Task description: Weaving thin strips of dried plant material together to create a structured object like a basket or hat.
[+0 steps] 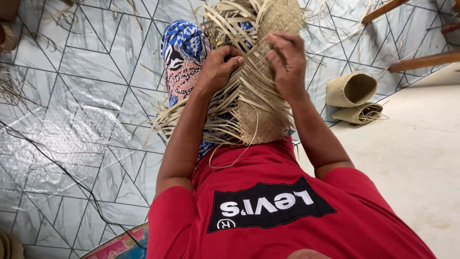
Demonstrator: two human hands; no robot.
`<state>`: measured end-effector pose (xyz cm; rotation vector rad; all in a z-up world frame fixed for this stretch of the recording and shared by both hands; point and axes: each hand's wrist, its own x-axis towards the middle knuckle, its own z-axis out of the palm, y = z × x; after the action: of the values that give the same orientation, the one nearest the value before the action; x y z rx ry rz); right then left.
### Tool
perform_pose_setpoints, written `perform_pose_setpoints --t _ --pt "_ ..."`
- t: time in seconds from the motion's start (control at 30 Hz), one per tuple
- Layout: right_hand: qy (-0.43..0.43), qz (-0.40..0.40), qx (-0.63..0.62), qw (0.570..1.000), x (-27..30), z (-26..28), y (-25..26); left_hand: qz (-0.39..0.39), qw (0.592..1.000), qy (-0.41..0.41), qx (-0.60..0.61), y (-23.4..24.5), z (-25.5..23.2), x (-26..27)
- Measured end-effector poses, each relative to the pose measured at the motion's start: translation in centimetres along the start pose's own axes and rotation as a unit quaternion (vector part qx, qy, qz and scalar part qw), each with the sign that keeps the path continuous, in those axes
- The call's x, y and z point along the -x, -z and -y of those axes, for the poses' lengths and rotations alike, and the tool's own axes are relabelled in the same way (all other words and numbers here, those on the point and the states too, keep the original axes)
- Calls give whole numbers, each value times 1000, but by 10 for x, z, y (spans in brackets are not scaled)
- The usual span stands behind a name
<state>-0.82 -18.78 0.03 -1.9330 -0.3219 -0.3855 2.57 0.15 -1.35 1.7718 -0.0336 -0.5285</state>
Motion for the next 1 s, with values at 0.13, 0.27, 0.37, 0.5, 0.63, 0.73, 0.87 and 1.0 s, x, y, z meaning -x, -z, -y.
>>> perform_pose_setpoints --t 0.13,0.27,0.37,0.5,0.63,0.73,0.87,1.0 --pt "110 23 46 993 -4 -12 -1 21 1000 14 10 0 3 -4" --pt "137 50 206 967 -7 -3 -4 11 1000 16 13 1 2 -5" --pt "139 53 235 961 -3 3 -4 12 1000 11 20 0 2 -4" --pt "115 59 183 975 -2 0 -5 1 1000 -18 22 0 6 -5" --pt "-16 101 4 995 -3 -22 10 4 999 -16 30 0 16 -9" --pt "-27 76 -52 995 -18 6 14 5 998 -49 26 0 22 -11" --pt "53 156 42 985 -39 16 5 5 997 -64 33 1 22 -11" --pt "109 273 326 899 -54 0 -17 6 994 -98 53 1 27 -13"
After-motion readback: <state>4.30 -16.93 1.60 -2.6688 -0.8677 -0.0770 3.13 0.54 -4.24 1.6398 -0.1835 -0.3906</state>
